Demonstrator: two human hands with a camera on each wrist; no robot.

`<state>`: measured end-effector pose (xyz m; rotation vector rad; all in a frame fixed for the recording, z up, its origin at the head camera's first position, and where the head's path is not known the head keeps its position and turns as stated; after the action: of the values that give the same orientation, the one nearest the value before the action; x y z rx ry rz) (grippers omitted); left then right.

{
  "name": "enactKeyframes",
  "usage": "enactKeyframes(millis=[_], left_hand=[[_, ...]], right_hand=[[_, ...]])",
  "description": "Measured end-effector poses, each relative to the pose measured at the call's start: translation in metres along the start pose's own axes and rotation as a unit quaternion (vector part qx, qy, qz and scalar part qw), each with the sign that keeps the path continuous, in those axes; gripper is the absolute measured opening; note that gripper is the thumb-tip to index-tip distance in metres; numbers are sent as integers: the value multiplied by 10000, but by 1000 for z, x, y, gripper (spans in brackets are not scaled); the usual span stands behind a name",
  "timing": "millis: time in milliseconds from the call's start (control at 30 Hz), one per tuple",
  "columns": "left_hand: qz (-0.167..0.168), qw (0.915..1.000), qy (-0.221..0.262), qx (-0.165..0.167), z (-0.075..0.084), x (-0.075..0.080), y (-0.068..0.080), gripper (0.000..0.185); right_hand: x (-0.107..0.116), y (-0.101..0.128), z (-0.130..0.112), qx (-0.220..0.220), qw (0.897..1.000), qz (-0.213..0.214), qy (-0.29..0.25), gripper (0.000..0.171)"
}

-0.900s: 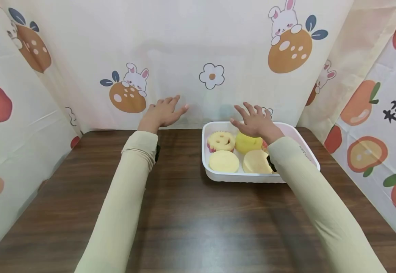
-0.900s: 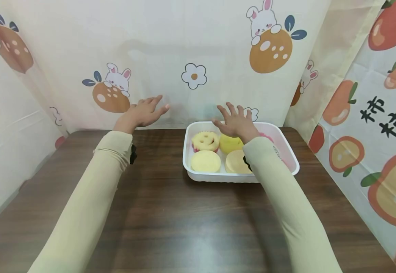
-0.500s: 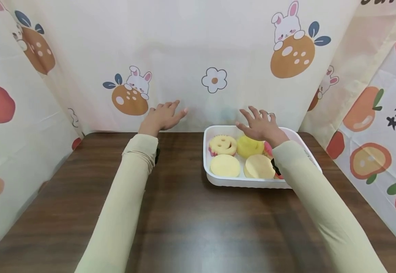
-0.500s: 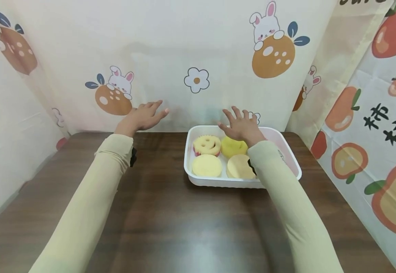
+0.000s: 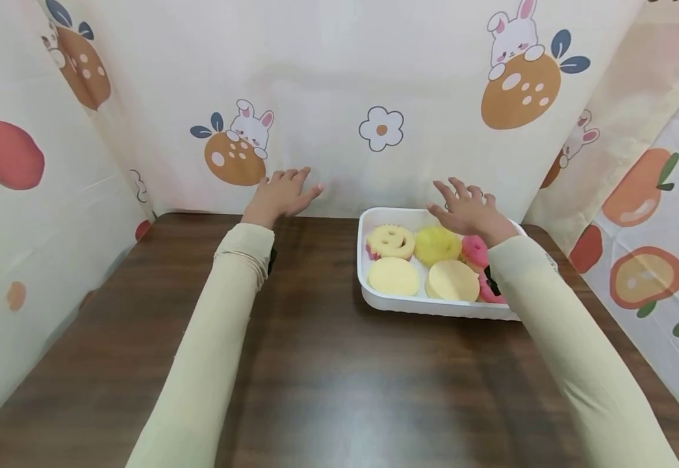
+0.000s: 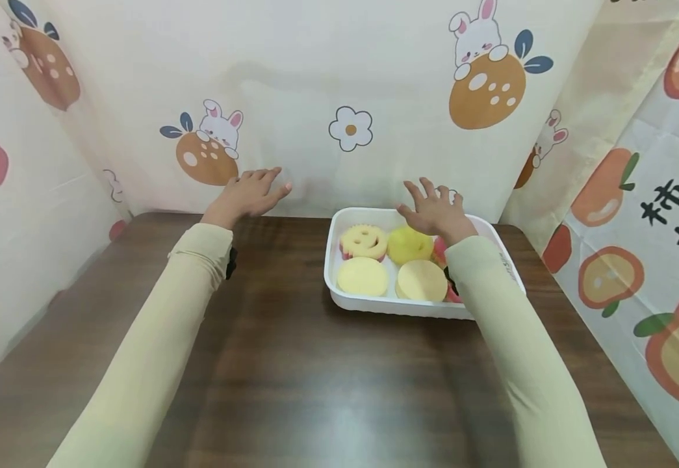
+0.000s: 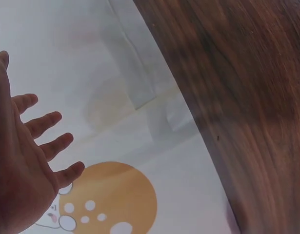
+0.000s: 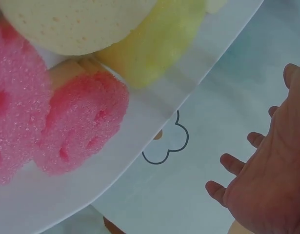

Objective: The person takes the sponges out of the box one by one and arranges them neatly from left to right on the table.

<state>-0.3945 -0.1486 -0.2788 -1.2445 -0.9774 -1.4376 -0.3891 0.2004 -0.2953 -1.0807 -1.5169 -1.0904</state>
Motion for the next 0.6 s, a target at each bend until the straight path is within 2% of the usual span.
enactKeyframes(millis=[233,600], left_hand=[[-65,10000,14,-11,-5,-3,2,77],[75,9998,-137,-112,-5,-2,4,78]], right_hand=[[3,7,7,-71,9999,-102,-45,76],[1,16,30,-201,9998,-30,-45,75]])
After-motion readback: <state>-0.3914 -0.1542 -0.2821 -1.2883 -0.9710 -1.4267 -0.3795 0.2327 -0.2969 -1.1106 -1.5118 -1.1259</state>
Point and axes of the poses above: each hand's wrist, its own y-axis away from the middle knuckle, its own x-axis out of the back of the hand, z = x × y, the point moved 5 cm from there along -y, towards the middle knuckle, and after that the axes turned 2 degrees about -y, right-handed, at the moved point
